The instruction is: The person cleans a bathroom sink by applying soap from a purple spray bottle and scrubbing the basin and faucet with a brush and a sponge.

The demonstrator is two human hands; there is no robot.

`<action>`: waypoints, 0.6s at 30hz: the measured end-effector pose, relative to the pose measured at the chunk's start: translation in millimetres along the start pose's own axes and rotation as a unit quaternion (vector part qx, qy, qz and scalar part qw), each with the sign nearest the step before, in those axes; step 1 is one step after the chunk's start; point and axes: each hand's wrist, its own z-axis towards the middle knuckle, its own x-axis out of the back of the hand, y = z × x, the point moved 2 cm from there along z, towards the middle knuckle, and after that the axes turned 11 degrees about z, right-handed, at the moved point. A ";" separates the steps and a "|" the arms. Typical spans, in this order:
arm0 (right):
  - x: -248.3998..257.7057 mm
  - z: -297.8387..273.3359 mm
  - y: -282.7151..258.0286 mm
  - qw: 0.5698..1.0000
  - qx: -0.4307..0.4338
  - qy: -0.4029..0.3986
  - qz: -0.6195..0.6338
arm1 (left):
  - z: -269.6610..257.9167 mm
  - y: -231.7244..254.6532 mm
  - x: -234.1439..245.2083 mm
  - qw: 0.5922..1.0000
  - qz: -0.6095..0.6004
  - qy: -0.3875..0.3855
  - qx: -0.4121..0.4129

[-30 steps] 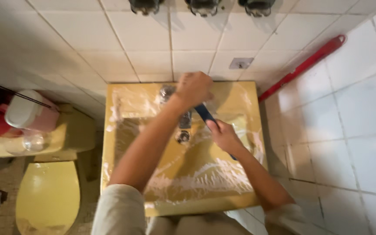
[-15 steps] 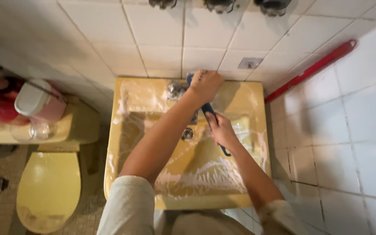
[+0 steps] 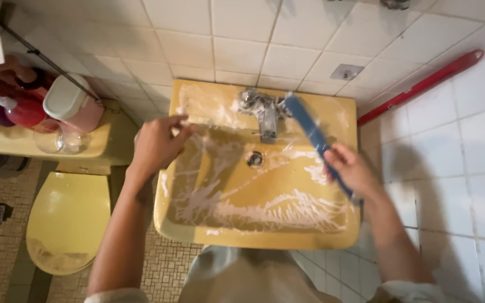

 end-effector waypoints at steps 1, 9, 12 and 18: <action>7.4 2.1 -6.5 0.997 0.044 0.030 -0.064 | -11.2 -10.3 -2.0 1.000 -0.014 -0.007 0.015; 13.9 29.3 -81.2 0.869 0.065 0.218 -0.440 | -83.9 -53.0 -2.0 0.990 -0.085 0.001 0.115; -12.9 51.8 -93.1 0.877 0.054 0.174 -0.445 | -97.2 -55.2 6.3 0.985 -0.097 -0.003 0.144; -77.0 122.5 -118.9 0.898 0.002 0.109 -0.426 | -95.5 -55.6 3.8 0.987 -0.118 0.015 0.105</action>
